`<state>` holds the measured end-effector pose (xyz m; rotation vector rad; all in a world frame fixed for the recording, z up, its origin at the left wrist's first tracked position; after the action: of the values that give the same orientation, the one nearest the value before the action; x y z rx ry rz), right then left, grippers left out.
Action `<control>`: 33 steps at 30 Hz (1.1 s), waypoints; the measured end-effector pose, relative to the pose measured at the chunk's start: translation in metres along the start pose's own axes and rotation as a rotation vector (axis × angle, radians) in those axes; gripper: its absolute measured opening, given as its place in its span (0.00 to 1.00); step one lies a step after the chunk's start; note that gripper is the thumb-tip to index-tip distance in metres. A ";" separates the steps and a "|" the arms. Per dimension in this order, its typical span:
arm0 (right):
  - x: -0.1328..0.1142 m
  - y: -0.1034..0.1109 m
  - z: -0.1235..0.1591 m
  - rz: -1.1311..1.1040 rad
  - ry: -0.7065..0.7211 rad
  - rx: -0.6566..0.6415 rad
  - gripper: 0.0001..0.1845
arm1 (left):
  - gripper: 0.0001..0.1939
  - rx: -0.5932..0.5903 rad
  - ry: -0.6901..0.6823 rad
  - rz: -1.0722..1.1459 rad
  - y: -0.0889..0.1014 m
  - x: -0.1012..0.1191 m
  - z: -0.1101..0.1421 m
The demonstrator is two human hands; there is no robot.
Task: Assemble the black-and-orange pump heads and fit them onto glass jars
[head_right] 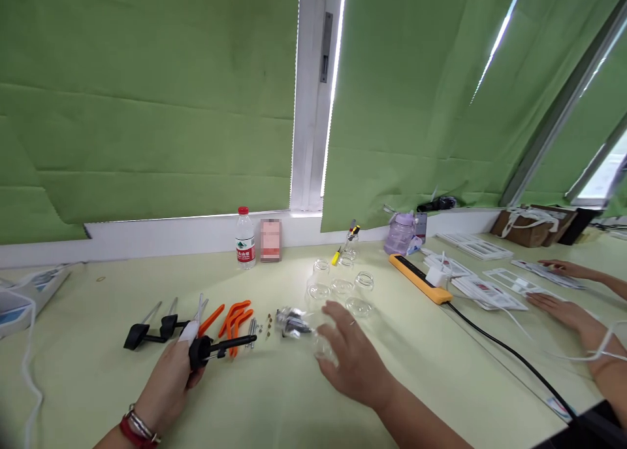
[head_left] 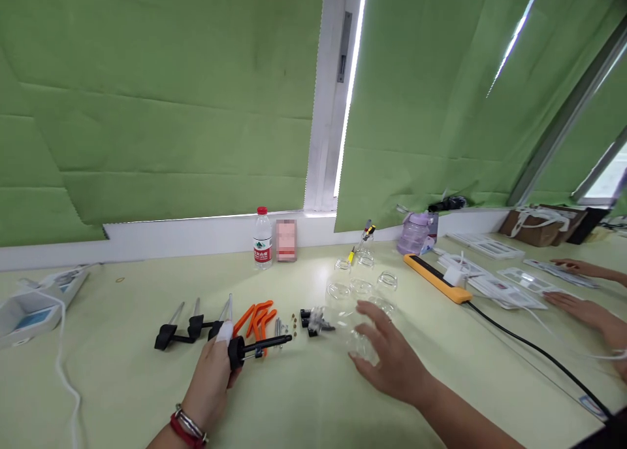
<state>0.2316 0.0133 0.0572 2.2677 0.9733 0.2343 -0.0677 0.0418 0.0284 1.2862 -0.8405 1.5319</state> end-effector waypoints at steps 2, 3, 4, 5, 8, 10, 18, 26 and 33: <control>0.028 -0.003 0.012 -0.049 -0.334 0.036 0.26 | 0.25 0.008 0.022 0.042 -0.001 -0.002 0.000; 0.040 -0.006 0.019 -0.091 -0.499 0.062 0.28 | 0.25 0.009 0.022 0.048 -0.002 -0.003 0.001; 0.050 -0.010 0.026 -0.142 -0.654 0.081 0.29 | 0.25 0.002 0.016 0.050 -0.002 -0.004 0.001; 0.057 -0.014 0.032 -0.187 -0.791 0.092 0.30 | 0.25 -0.006 0.008 0.050 -0.003 -0.004 0.002; 0.066 -0.022 0.048 -0.234 -1.041 0.099 0.32 | 0.25 -0.018 -0.009 0.059 -0.003 -0.004 0.003; 0.067 -0.022 0.053 -0.217 -1.082 0.074 0.32 | 0.25 -0.015 -0.003 0.072 -0.003 -0.005 0.002; 0.073 -0.028 0.052 0.009 -0.981 -0.079 0.35 | 0.22 -0.049 0.003 0.081 -0.005 -0.008 0.002; 0.088 -0.043 0.040 0.222 -0.828 -0.081 0.31 | 0.22 -0.061 -0.064 0.053 -0.007 -0.005 0.006; 0.048 -0.030 0.022 0.277 -0.517 0.139 0.36 | 0.24 -0.098 -0.091 0.024 -0.008 0.000 0.011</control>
<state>0.2567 0.0513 0.0171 2.4066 0.4167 -0.3030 -0.0563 0.0340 0.0307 1.2856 -0.9800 1.4418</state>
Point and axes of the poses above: each hand's wrist, its own z-axis away from the middle knuckle, its own y-axis out of the back of the hand, x = y × z, the point moved 4 cm from there along -z, towards the middle knuckle, and after that the axes turned 5 degrees about x, right-handed, at the moved point
